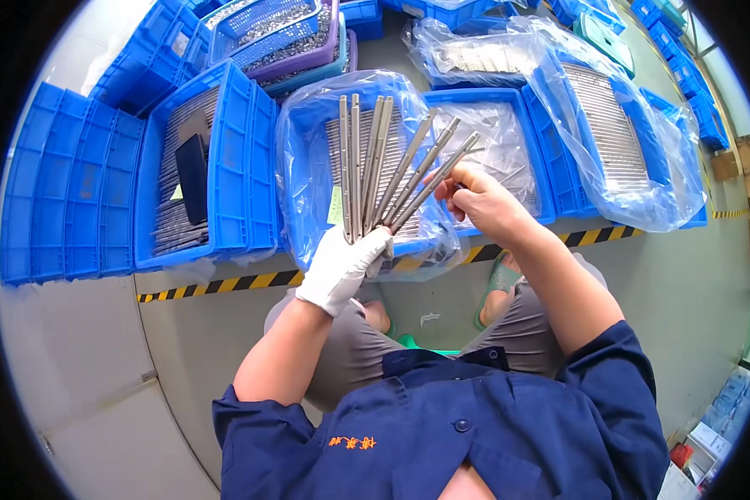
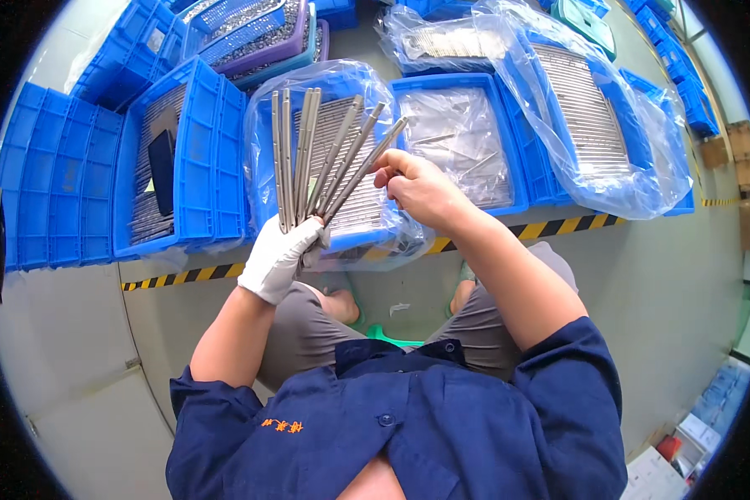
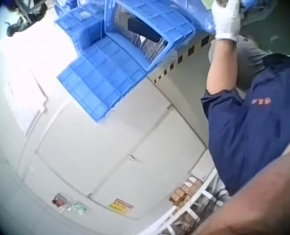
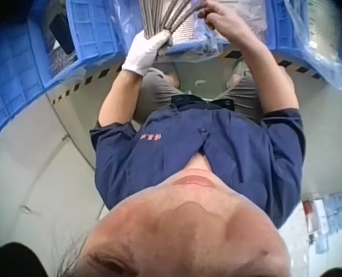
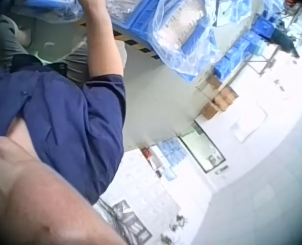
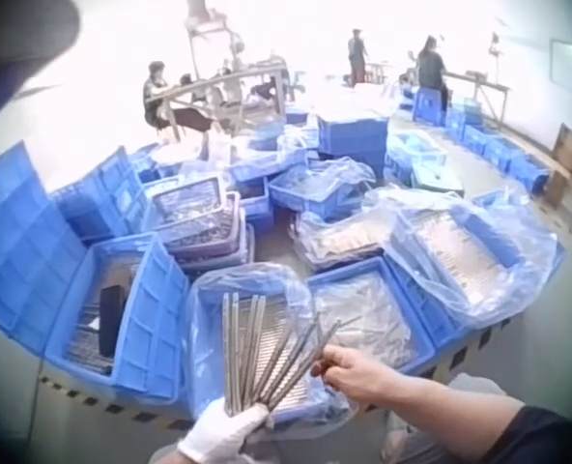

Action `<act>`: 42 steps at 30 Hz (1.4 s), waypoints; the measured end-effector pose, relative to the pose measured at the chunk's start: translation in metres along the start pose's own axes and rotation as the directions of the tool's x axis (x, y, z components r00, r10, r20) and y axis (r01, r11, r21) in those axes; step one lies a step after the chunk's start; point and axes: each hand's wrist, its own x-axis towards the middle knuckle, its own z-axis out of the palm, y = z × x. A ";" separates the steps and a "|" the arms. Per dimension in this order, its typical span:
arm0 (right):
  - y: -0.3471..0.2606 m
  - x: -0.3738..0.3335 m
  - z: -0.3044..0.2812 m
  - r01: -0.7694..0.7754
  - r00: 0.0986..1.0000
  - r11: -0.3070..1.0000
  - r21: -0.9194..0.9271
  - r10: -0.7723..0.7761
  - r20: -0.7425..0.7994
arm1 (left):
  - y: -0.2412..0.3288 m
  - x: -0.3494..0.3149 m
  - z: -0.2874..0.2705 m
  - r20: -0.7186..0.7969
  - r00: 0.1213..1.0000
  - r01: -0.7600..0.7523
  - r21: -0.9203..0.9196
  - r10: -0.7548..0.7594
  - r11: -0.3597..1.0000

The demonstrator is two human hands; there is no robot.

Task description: Inspecting and sorting metal rods or cylindrical components in a warehouse setting.

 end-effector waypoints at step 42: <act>-0.029 -0.007 -0.001 0.231 0.965 0.929 0.290 -0.256 0.049 | -0.008 -0.006 0.011 0.389 0.914 -0.135 0.018 0.117 0.991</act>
